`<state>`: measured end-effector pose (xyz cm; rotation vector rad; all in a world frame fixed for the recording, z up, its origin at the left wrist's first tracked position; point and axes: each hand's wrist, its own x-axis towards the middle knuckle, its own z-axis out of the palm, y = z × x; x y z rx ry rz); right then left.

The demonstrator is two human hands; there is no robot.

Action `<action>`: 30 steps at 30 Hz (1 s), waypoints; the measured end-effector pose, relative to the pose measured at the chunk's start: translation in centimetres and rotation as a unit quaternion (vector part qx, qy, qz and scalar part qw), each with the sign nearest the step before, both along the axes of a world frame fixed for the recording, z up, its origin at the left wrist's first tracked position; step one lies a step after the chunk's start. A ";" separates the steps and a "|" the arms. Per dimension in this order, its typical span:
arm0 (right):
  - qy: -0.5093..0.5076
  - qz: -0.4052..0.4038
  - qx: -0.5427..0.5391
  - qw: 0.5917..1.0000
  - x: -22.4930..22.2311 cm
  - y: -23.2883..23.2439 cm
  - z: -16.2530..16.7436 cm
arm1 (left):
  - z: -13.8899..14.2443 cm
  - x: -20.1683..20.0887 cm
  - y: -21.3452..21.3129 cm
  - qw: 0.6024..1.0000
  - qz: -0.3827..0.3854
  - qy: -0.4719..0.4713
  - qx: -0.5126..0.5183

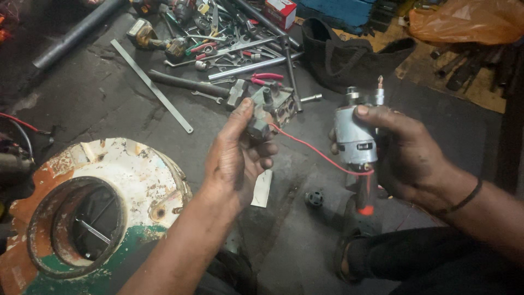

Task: The person disassembles a small electric motor using a screwdriver, removes the internal rotor, and then reassembles the motor housing. The person uses a screwdriver to remove screws from the motor casing, separates the two halves, and then puts them back together.

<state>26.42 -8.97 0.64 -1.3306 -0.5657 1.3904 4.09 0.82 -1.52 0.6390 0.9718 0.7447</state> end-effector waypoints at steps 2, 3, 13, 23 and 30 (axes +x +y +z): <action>-0.009 -0.023 -0.009 1.000 0.3 0.0 -0.2 | 0.0 0.0 0.0 1.000 -0.006 -0.006 -0.003; -0.008 -0.023 -0.006 1.000 0.6 0.0 -0.4 | 0.0 0.0 0.0 1.000 -0.011 -0.014 -0.004; 0.009 -0.012 0.030 0.999 2.4 0.2 -1.0 | 0.1 0.4 0.3 1.000 -0.022 -0.012 -0.014; -0.036 -0.042 -0.044 0.997 1.5 0.6 -0.1 | -0.3 0.0 0.3 0.997 -0.024 -0.073 0.011; -0.013 -0.032 -0.021 0.999 1.8 0.6 -0.7 | 0.2 0.1 -0.1 0.992 -0.056 -0.103 0.043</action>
